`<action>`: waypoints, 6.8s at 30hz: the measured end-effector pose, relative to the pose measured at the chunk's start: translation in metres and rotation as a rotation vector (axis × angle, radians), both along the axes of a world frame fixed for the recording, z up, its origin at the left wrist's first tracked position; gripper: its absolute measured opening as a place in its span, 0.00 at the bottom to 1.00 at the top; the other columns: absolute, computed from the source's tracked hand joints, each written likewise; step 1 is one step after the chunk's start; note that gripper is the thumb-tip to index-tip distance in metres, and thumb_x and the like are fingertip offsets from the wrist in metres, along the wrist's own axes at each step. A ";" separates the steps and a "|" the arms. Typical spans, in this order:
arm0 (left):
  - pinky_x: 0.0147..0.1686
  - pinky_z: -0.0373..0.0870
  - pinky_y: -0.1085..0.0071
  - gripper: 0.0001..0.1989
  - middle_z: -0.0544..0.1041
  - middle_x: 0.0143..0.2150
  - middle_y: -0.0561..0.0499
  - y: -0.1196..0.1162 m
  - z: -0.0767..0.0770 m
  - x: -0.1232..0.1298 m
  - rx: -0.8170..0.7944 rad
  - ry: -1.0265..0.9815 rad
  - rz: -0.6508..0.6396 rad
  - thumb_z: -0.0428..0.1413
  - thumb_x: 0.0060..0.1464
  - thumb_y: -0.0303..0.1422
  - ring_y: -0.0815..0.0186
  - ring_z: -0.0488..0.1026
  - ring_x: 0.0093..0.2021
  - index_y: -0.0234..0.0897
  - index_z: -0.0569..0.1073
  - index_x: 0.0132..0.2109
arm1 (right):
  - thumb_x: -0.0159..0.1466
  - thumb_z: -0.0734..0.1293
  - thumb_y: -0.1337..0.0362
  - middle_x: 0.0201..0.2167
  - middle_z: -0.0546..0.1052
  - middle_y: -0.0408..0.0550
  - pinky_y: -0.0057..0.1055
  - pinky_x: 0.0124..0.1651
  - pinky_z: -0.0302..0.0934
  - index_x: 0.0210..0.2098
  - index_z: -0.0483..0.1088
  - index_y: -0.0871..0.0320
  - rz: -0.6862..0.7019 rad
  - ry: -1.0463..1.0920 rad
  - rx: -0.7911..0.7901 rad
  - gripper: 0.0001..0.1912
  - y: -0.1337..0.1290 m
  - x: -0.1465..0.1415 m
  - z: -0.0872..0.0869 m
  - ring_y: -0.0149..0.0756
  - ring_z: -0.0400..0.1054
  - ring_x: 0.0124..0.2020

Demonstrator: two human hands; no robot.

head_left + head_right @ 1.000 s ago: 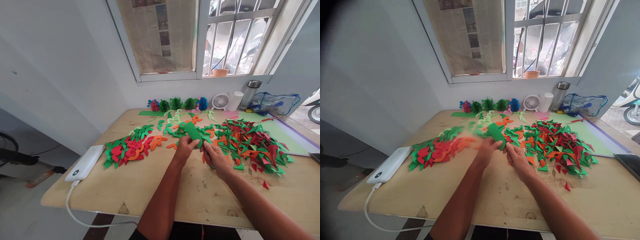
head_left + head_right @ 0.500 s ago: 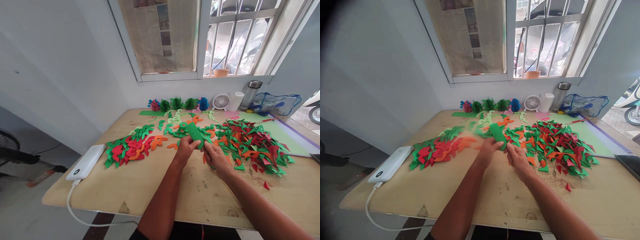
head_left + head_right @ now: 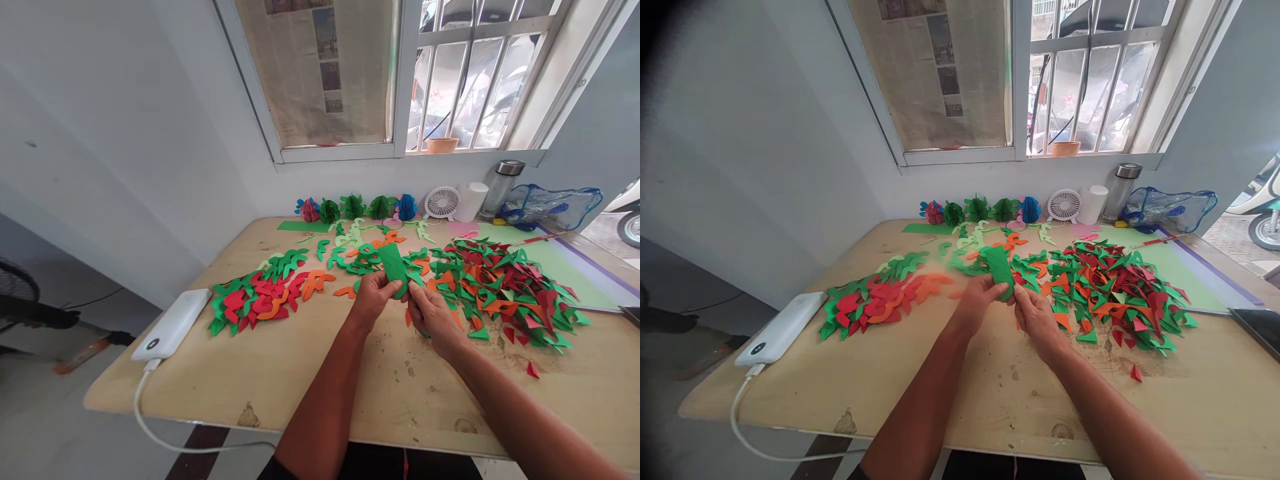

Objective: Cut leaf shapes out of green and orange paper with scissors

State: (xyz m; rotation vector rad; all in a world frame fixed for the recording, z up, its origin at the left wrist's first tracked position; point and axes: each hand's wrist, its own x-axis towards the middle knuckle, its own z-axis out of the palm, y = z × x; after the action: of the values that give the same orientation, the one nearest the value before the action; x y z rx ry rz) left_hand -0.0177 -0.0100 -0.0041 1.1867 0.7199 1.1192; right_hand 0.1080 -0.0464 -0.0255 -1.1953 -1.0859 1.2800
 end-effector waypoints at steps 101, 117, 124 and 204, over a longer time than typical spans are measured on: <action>0.31 0.62 0.71 0.14 0.68 0.22 0.55 0.009 -0.012 -0.003 -0.105 -0.053 0.036 0.65 0.38 0.38 0.72 0.63 0.25 0.34 0.69 0.23 | 0.56 0.65 0.41 0.09 0.53 0.33 0.25 0.15 0.35 0.22 0.65 0.58 0.030 -0.067 -0.047 0.25 0.002 0.002 0.004 0.23 0.43 0.11; 0.24 0.56 0.73 0.16 0.65 0.21 0.56 0.011 -0.011 -0.008 -0.228 -0.127 0.054 0.67 0.37 0.39 0.73 0.60 0.23 0.34 0.69 0.24 | 0.56 0.64 0.40 0.10 0.53 0.32 0.25 0.16 0.34 0.24 0.66 0.58 0.080 -0.063 -0.056 0.25 0.001 0.004 0.004 0.23 0.41 0.12; 0.24 0.58 0.74 0.17 0.69 0.23 0.55 0.009 -0.009 -0.009 -0.373 -0.246 -0.018 0.69 0.34 0.37 0.72 0.65 0.23 0.35 0.69 0.27 | 0.56 0.65 0.39 0.11 0.54 0.33 0.24 0.16 0.34 0.26 0.67 0.58 0.127 0.030 -0.048 0.26 -0.001 0.006 0.009 0.23 0.40 0.12; 0.23 0.59 0.73 0.07 0.71 0.19 0.54 -0.006 0.001 0.012 -0.137 -0.105 0.161 0.60 0.40 0.32 0.73 0.64 0.19 0.34 0.70 0.26 | 0.56 0.68 0.40 0.12 0.53 0.33 0.23 0.15 0.35 0.24 0.65 0.58 0.045 0.133 0.004 0.26 0.003 0.008 -0.001 0.21 0.40 0.13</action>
State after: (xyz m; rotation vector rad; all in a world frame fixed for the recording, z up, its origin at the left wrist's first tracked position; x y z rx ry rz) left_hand -0.0059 -0.0163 -0.0034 0.9609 0.8089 1.2363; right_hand 0.1156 -0.0437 -0.0264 -1.0721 -1.0220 1.3717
